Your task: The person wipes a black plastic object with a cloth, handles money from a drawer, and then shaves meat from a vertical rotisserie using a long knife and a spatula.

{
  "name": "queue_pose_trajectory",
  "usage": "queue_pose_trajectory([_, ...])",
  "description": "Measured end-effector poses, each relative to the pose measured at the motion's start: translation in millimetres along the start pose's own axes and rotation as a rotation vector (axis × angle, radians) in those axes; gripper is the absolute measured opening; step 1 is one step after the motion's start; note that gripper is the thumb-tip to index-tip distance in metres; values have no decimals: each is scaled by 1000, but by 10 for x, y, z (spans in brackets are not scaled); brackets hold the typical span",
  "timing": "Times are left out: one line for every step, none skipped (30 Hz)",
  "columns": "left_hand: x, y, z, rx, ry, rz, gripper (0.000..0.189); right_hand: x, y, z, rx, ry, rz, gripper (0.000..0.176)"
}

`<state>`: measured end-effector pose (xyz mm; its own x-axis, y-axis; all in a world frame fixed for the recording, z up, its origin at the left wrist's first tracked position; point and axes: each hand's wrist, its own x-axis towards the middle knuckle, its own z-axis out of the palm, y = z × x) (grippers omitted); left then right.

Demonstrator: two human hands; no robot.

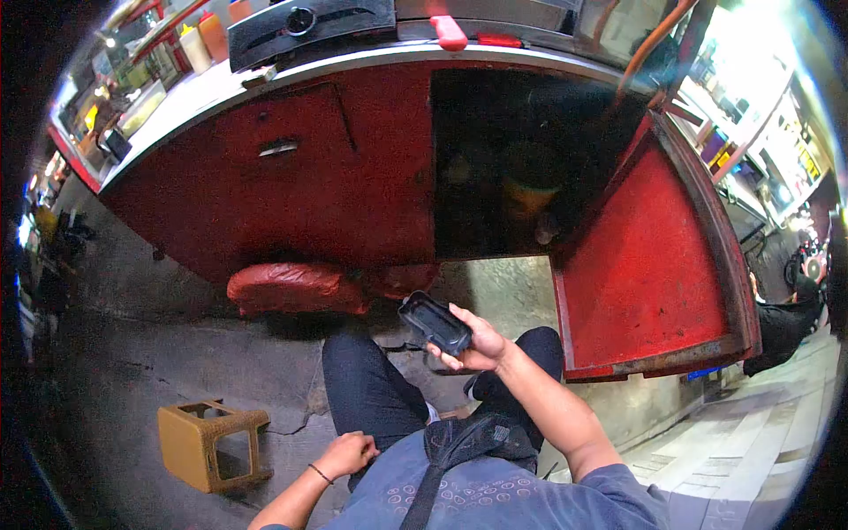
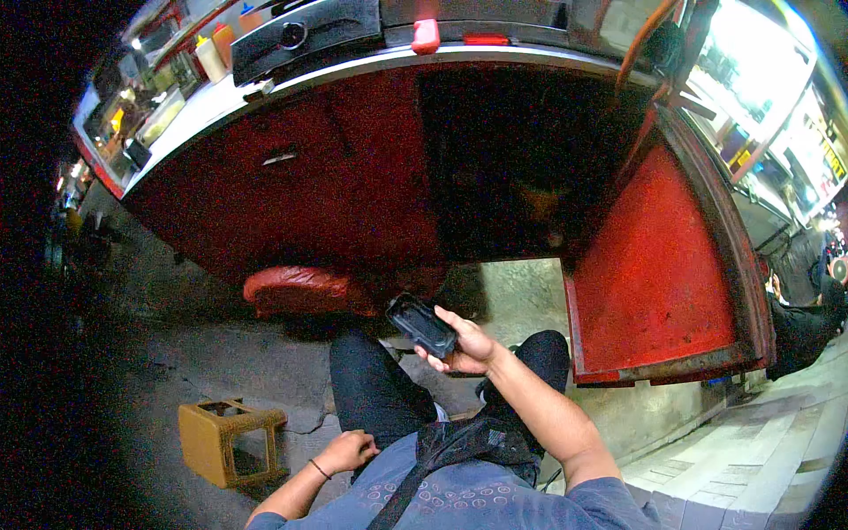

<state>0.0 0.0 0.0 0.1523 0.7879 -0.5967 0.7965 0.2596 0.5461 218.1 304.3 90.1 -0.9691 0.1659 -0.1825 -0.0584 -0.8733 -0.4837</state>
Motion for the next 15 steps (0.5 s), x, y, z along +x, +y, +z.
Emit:
queue_pose_trajectory([92, -27, 60, -38, 145, 44, 29, 10, -7, 9, 7, -2, 21, 63])
queue_pose_trajectory([160, -61, 128, -77, 288, 89, 29, 17, -5, 12, 43, 83, 83, 64])
queue_pose_trajectory([-76, -63, 179, -88, 265, 72, 29, 23, 177, 139, 69, 89, 97, 64])
queue_pose_trajectory([-100, -9, 73, -224, 269, -14, 29, 67, 180, 182, 47, 85, 133, 64])
queue_pose_trajectory([-103, 57, 20, -369, 270, -96, 29, 75, 181, 206, 24, 87, 173, 64])
queue_pose_trajectory([-132, 50, -38, -388, 266, -84, 28, 134, 203, 210, -12, 52, 167, 64])
queue_pose_trajectory([-159, 55, -59, -389, 271, -90, 28, 162, 229, 230, -12, 45, 172, 64])
queue_pose_trajectory([-160, 72, -63, -301, 220, -28, 26, 168, 238, 247, -31, 15, 181, 63])
queue_pose_trajectory([-152, 81, -64, -210, 169, 37, 25, 172, 235, 264, -53, -15, 189, 61])
queue_pose_trajectory([-139, 8, 23, -97, 189, 108, 23, 171, 249, 290, -55, -1, 186, 58])
queue_pose_trajectory([-97, -45, 70, -96, 198, 114, 23, 159, 246, 255, -66, -1, 185, 58])
queue_pose_trajectory([-58, -96, 85, -78, 182, 154, 22, 161, 257, 152, -97, 33, 161, 55])
queue_pose_trajectory([-57, -140, 65, -51, 163, 192, 22, 195, 305, 26, -124, 62, 131, 52])
queue_pose_trajectory([-56, -137, 8, -217, 126, 142, 24, 274, 422, -251, -255, 242, 158, 48])
queue_pose_trajectory([-34, -148, -56, -199, 150, 153, 24, 221, 594, -624, -990, 216, 0, 51])
